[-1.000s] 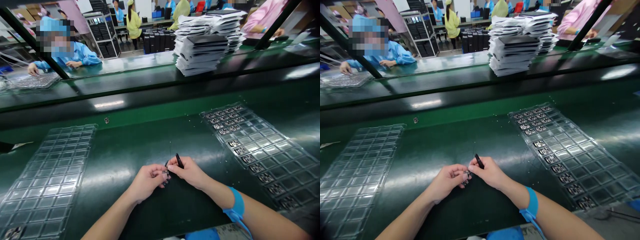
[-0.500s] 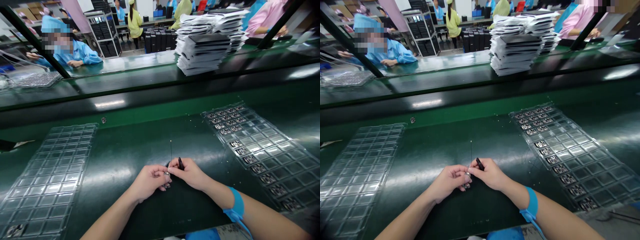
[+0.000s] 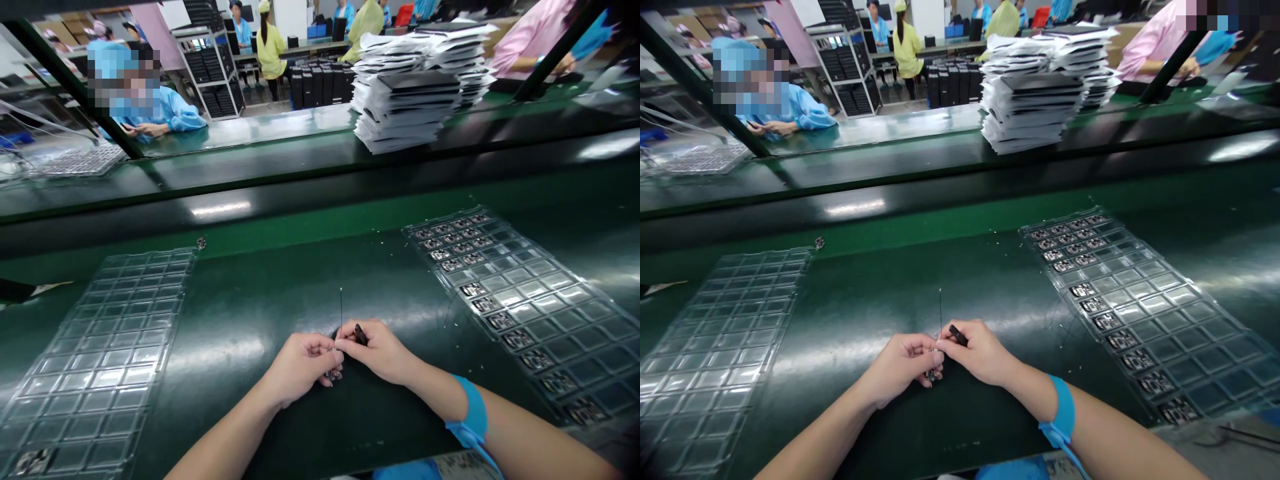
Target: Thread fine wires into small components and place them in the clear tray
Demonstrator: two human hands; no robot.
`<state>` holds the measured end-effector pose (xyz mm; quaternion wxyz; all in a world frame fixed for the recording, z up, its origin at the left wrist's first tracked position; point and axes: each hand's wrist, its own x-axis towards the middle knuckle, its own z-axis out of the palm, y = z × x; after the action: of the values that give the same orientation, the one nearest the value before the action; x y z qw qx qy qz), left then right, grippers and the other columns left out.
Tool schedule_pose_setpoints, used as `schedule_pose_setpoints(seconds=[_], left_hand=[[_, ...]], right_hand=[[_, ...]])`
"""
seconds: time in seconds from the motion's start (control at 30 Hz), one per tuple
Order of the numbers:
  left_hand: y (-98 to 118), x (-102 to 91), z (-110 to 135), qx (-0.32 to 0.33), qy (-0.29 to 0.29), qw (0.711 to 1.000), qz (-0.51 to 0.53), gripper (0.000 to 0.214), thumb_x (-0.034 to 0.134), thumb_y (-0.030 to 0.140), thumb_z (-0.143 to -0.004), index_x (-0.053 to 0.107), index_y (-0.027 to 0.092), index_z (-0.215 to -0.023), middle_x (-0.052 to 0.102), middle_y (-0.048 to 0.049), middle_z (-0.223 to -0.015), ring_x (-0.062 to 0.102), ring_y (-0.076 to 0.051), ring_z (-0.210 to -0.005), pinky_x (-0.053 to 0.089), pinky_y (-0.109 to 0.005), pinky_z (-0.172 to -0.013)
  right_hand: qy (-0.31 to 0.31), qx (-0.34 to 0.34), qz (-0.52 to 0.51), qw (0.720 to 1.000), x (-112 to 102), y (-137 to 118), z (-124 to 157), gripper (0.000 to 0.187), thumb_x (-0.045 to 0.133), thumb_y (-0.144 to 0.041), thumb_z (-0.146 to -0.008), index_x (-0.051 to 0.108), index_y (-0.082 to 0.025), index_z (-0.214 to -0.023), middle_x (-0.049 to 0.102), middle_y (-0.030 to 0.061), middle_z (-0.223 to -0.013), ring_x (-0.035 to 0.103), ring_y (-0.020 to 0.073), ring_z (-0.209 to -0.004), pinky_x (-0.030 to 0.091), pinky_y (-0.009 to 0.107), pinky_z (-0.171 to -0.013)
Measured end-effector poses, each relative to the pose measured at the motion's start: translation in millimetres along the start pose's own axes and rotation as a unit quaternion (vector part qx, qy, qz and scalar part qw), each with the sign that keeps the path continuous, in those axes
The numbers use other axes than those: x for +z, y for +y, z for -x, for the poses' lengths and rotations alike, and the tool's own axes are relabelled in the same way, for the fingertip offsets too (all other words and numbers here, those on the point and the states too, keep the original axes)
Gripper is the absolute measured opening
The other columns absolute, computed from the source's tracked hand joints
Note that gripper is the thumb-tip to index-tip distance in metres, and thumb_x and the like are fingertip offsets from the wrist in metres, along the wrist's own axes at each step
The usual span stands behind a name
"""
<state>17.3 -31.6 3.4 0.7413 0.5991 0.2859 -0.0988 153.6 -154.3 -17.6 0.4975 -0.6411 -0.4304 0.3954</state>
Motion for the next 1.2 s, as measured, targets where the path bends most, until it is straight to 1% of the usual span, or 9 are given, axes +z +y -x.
schedule_pose_setpoints(seconds=[0.13,0.27,0.37,0.47,0.57,0.67,0.77,0.93,1.2], left_hand=[[2,-3.0,1,0.015,0.011,1.0,-0.007,0.022,0.065,0.034,-0.079,0.064,0.012,-0.077,0.064,-0.0032,-0.07,0.06,-0.012,-0.062,0.048,-0.021,-0.054],[9,-18.5,5,0.04,0.075,0.996,0.024,0.022,0.065,0.036,-0.079,0.06,0.014,-0.077,0.062,-0.0006,-0.071,0.063,-0.012,-0.067,0.049,-0.022,-0.062],[14,-28.8,7,0.044,0.101,0.994,0.019,0.023,0.064,0.038,-0.081,0.059,0.015,-0.08,0.065,-0.0023,-0.078,0.065,-0.014,-0.075,0.049,-0.023,-0.068],[13,-30.8,7,0.028,0.085,0.996,0.001,0.02,0.062,0.035,-0.082,0.06,0.015,-0.081,0.069,-0.0056,-0.086,0.066,-0.015,-0.08,0.049,-0.024,-0.07],[9,-27.3,6,0.015,0.065,0.998,-0.004,0.017,0.061,0.032,-0.082,0.06,0.015,-0.08,0.071,-0.0072,-0.088,0.066,-0.016,-0.081,0.049,-0.025,-0.07],[4,-24.5,4,0.021,0.053,0.998,-0.011,0.016,0.06,0.03,-0.082,0.061,0.015,-0.079,0.072,-0.0077,-0.086,0.067,-0.017,-0.083,0.048,-0.025,-0.071],[2,-24.6,2,0.033,0.066,0.997,-0.027,0.015,0.06,0.029,-0.082,0.063,0.015,-0.078,0.072,-0.0071,-0.084,0.067,-0.017,-0.083,0.048,-0.026,-0.073],[3,-27.1,2,0.041,0.09,0.994,-0.036,0.014,0.058,0.027,-0.082,0.063,0.015,-0.078,0.072,-0.0065,-0.084,0.067,-0.018,-0.085,0.049,-0.026,-0.075],[-2,-19.8,2,0.048,0.019,0.998,-0.026,0.014,0.059,0.028,-0.084,0.062,0.015,-0.079,0.072,-0.007,-0.086,0.067,-0.018,-0.084,0.05,-0.028,-0.076]], right_hand=[[0.029,-0.018,0.004,0.999,-1,3,2,0.017,0.056,-0.029,-0.088,0.063,-0.016,-0.078,0.06,-0.0003,-0.068,0.052,0.0133,-0.062,0.039,0.024,-0.059],[0.116,-0.077,-0.042,0.989,-4,7,7,0.022,0.047,-0.033,-0.093,0.06,-0.018,-0.084,0.052,-0.0004,-0.069,0.05,0.0143,-0.061,0.04,0.027,-0.059],[0.144,-0.114,-0.022,0.983,-4,5,11,0.033,0.038,-0.036,-0.099,0.057,-0.018,-0.078,0.052,0.0019,-0.074,0.052,0.0164,-0.068,0.042,0.03,-0.066],[0.127,-0.084,0.041,0.987,-2,1,14,0.037,0.035,-0.037,-0.101,0.057,-0.018,-0.077,0.054,0.0022,-0.074,0.054,0.0156,-0.068,0.043,0.029,-0.065],[0.061,-0.04,0.056,0.996,1,-2,19,0.034,0.038,-0.036,-0.101,0.061,-0.018,-0.086,0.055,-0.0009,-0.063,0.056,0.0135,-0.058,0.045,0.026,-0.059],[0.023,-0.035,0.065,0.997,5,-5,23,0.024,0.048,-0.035,-0.097,0.065,-0.018,-0.099,0.064,0.0022,-0.074,0.061,0.0147,-0.064,0.05,0.027,-0.063],[0.036,-0.024,0.074,0.996,9,-7,25,0.018,0.058,-0.033,-0.09,0.068,-0.019,-0.098,0.067,0.0051,-0.087,0.063,0.0165,-0.071,0.052,0.028,-0.065],[0.052,0.022,0.084,0.995,12,-1,24,0.015,0.061,-0.032,-0.087,0.068,-0.018,-0.086,0.067,0.0028,-0.075,0.061,0.015,-0.059,0.05,0.025,-0.052],[0.036,-0.018,0.135,0.99,12,-1,22,0.016,0.055,-0.028,-0.088,0.065,-0.017,-0.08,0.063,0.0024,-0.068,0.056,0.015,-0.056,0.043,0.026,-0.051]])
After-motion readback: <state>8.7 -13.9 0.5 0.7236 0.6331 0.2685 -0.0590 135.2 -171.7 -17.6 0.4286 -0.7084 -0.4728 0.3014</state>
